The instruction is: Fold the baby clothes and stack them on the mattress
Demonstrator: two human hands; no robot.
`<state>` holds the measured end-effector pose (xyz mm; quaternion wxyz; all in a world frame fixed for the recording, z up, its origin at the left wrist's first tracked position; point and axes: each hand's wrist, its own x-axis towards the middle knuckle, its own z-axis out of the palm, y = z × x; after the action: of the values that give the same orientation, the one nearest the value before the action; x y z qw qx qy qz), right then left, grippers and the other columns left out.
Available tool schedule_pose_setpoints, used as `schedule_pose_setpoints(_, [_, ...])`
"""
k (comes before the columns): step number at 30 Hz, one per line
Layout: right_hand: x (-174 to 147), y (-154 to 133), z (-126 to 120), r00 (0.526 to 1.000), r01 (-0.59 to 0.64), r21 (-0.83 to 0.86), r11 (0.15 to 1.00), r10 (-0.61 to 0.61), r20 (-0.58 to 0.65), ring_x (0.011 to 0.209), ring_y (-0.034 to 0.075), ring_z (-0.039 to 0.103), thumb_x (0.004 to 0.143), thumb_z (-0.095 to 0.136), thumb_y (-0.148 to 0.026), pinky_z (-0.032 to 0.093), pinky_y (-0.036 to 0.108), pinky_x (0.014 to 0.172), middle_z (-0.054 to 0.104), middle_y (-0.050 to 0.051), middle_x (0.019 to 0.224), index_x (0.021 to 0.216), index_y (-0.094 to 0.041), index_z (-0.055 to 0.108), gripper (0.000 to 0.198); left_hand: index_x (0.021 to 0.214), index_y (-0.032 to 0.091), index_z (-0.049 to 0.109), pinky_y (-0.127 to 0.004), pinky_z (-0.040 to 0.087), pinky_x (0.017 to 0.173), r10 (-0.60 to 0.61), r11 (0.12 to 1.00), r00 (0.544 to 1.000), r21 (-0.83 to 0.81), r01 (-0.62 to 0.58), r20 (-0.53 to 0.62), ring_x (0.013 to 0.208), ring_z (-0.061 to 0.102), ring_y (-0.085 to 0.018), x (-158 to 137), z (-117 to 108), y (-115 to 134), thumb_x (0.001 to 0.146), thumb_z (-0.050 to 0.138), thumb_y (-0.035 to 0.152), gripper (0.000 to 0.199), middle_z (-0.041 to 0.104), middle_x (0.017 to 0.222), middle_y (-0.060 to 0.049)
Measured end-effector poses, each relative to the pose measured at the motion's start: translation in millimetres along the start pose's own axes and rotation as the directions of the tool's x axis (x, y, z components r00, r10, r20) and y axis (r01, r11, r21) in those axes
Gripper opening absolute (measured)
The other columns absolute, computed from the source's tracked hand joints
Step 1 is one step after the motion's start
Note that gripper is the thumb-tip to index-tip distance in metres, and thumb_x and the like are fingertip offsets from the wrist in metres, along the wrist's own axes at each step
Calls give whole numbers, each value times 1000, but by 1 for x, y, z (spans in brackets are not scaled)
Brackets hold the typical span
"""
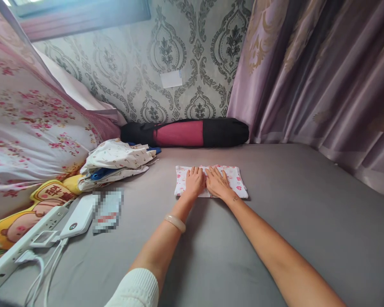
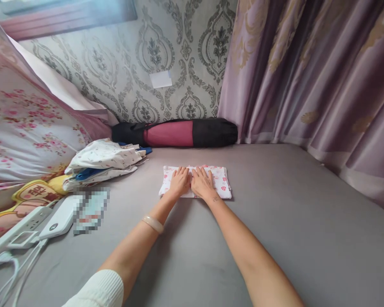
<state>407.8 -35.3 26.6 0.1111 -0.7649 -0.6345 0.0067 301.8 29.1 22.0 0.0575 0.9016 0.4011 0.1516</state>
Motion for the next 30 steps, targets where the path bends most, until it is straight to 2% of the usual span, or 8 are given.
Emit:
schedule_pose_setpoints(4, [-1, 5, 12, 1000, -11, -13, 1000, 11, 16, 143, 26, 20, 97, 24, -29, 8, 50, 115, 26, 9, 156, 147, -17, 35, 52, 137, 13, 44, -53, 21, 114, -22, 1000, 1000, 22, 22, 22, 140, 29, -31, -2, 14, -3, 97, 28, 31, 47, 41, 147, -16])
schedule_pose_setpoints(11, [-1, 7, 20, 999, -6, -29, 1000, 4, -43, 142, 25, 23, 98, 24, -31, 8, 49, 114, 28, 7, 155, 146, -19, 38, 52, 142, 18, 41, -52, 21, 115, -50, 995, 998, 84, 47, 32, 141, 27, -30, -3, 25, -6, 99, 19, 38, 53, 37, 151, -10])
schedule_pose_setpoints(15, [0, 9, 23, 997, -29, -30, 999, 27, -73, 141, 25, 25, 98, 23, -31, 10, 49, 114, 31, 7, 154, 145, -18, 40, 51, 142, 20, 42, -49, 23, 115, -59, 991, 998, 118, 56, 27, 141, 29, -28, -3, 24, -9, 99, 18, 41, 54, 37, 151, -10])
schedule_pose_setpoints(19, [1, 13, 26, 991, -100, -42, 994, 96, -89, 142, 25, 24, 97, 26, -32, 12, 46, 114, 31, 12, 154, 145, -9, 37, 54, 143, 15, 41, -47, 23, 115, -86, 988, 996, 127, 83, 18, 141, 29, -29, -5, 22, -16, 97, 21, 47, 59, 36, 151, -12])
schedule_pose_setpoints(24, [1, 21, 26, 975, -203, -68, 977, 195, -109, 142, 26, 24, 96, 28, -32, 13, 43, 115, 29, 15, 154, 145, -3, 35, 57, 143, 9, 39, -44, 23, 115, -183, 974, 983, 135, 183, -13, 141, 29, -29, -9, 16, -28, 96, 24, 51, 64, 36, 150, -18])
schedule_pose_setpoints(30, [-3, 36, 26, 954, -268, -83, 960, 253, -164, 141, 27, 26, 96, 28, -32, 16, 41, 114, 32, 17, 152, 144, -1, 37, 57, 141, 11, 39, -44, 27, 113, -277, 957, 961, 92, 274, 16, 141, 29, -28, -12, 5, -43, 96, 23, 52, 64, 32, 152, -16])
